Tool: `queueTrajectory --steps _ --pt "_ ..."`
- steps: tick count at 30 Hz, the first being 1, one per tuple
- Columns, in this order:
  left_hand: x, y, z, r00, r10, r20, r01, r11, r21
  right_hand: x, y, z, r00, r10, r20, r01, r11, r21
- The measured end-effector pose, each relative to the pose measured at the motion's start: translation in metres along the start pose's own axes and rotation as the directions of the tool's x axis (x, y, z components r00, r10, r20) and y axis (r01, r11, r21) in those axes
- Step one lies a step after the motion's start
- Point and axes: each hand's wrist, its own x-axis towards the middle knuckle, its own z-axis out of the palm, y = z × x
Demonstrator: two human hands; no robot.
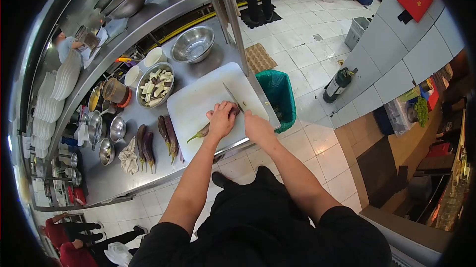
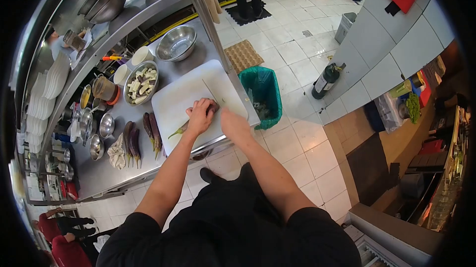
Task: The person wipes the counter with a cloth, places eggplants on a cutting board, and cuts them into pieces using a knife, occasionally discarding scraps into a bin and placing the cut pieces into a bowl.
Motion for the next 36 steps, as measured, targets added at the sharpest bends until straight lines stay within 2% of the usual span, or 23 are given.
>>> queueTrajectory --steps 2,3,4,5,6,8,12,14,16,18,20,22,23,24,25,26,27,30,34,36 --pt "0.006 -0.005 -0.001 0.999 0.028 -0.019 -0.029 0.999 -0.045 0.030 0.028 0.010 1.000 -0.002 0.008 -0.001 0.936 0.351" --pt "0.006 -0.011 0.004 0.998 0.027 -0.051 -0.031 0.995 -0.092 0.035 0.040 0.003 1.000 0.000 0.007 -0.003 0.933 0.361" --pt "0.005 -0.015 0.007 0.996 0.022 -0.083 -0.034 0.989 -0.142 0.036 0.056 -0.005 0.986 0.059 0.157 -0.140 0.801 0.581" --pt "0.005 -0.014 0.006 0.997 0.022 -0.078 -0.033 0.989 -0.141 0.035 0.065 -0.014 0.947 0.074 0.312 -0.290 0.612 0.736" --pt "0.006 -0.014 0.005 0.996 0.023 -0.088 -0.036 0.987 -0.154 0.030 0.070 -0.018 0.946 0.075 0.315 -0.294 0.609 0.737" --pt "0.008 -0.012 0.005 0.996 0.022 -0.090 -0.037 0.986 -0.165 0.017 0.071 -0.033 0.903 0.031 0.429 -0.397 0.442 0.804" --pt "0.012 -0.016 0.006 0.997 0.004 -0.076 -0.017 0.986 -0.166 -0.021 0.081 -0.025 0.883 -0.024 0.468 -0.413 0.430 0.803" --pt "0.014 -0.016 0.009 0.998 0.001 -0.058 -0.012 0.984 -0.175 -0.043 0.076 -0.029 0.876 0.002 0.483 -0.451 0.363 0.815" --pt "0.015 -0.015 0.009 0.995 0.036 -0.098 -0.055 0.978 -0.203 -0.040 0.061 -0.017 0.895 0.013 0.447 -0.419 0.371 0.829" --pt "0.019 -0.019 0.011 0.997 0.034 -0.062 -0.047 0.973 -0.225 -0.019 0.043 0.014 0.947 0.035 0.321 -0.305 0.420 0.855" --pt "0.023 -0.032 0.009 0.999 0.032 -0.032 -0.038 0.970 -0.240 -0.001 0.025 0.035 0.955 0.062 0.291 -0.291 0.393 0.872" --pt "0.027 -0.059 -0.002 0.977 -0.178 0.120 0.214 0.857 -0.468 0.007 0.017 0.044 0.962 0.090 0.258 -0.273 0.364 0.890" --pt "0.024 -0.077 -0.018 0.950 -0.250 0.188 0.298 0.903 -0.308 0.004 0.015 0.044 0.965 0.087 0.247 -0.261 0.379 0.888" --pt "0.015 -0.088 -0.022 0.948 -0.254 0.194 0.304 0.903 -0.302 0.002 0.012 0.044 0.968 0.086 0.234 -0.249 0.393 0.885" --pt "0.003 -0.102 -0.019 0.951 -0.300 0.080 0.300 0.954 0.014 0.002 0.009 0.046 0.968 0.088 0.236 -0.252 0.386 0.887" --pt "-0.005 -0.117 -0.015 0.952 -0.303 -0.042 0.300 0.896 0.328 0.002 0.007 0.048 0.966 0.107 0.235 -0.258 0.393 0.883" --pt "-0.005 -0.134 -0.011 0.908 -0.394 0.140 0.349 0.899 0.266 0.002 0.002 0.053 0.963 0.125 0.237 -0.267 0.399 0.877" --pt "-0.001 -0.118 -0.016 0.907 -0.402 0.124 0.375 0.906 0.199 -0.004 -0.019 0.066 0.951 0.227 0.212 -0.284 0.360 0.888" --pt "0.001 -0.129 -0.013 0.907 -0.404 0.120 0.385 0.910 0.155 -0.021 -0.066 0.094 0.957 0.219 0.192 -0.267 0.395 0.879" --pt "0.000 -0.131 -0.014 0.905 -0.422 0.062 0.416 0.905 0.084 -0.033 -0.104 0.116 0.943 0.208 0.258 -0.327 0.448 0.832"
